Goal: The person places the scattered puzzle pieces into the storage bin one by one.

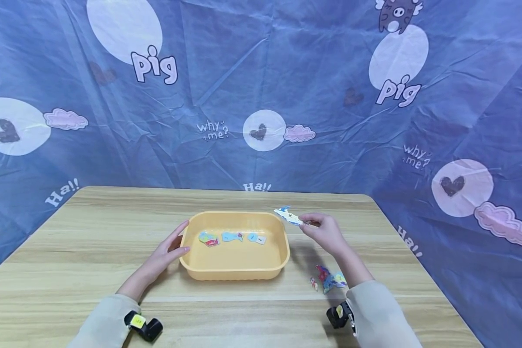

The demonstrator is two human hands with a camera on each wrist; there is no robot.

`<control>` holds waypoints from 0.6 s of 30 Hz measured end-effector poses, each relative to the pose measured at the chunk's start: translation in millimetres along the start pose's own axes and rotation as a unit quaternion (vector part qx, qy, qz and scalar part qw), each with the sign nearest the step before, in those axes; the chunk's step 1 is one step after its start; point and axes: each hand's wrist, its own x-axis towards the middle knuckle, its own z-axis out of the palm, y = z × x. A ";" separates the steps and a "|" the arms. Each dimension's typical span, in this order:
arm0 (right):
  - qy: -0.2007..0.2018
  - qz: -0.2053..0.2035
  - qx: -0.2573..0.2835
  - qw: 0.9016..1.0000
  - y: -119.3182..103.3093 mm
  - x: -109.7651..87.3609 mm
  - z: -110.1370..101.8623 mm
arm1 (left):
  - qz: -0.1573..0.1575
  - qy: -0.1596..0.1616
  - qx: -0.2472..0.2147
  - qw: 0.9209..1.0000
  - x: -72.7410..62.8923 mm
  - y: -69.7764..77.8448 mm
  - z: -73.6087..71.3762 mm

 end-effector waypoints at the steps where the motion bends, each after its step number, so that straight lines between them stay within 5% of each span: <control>1: -0.002 0.001 0.003 1.000 -1.1 1.1 1.3 | 0.000 0.000 0.000 1.000 -0.1 0.2 0.0; 18: -0.036 -0.007 0.032 0.999 -25.5 22.3 32.2 | -0.017 -0.005 0.000 1.000 4.7 -1.3 -6.0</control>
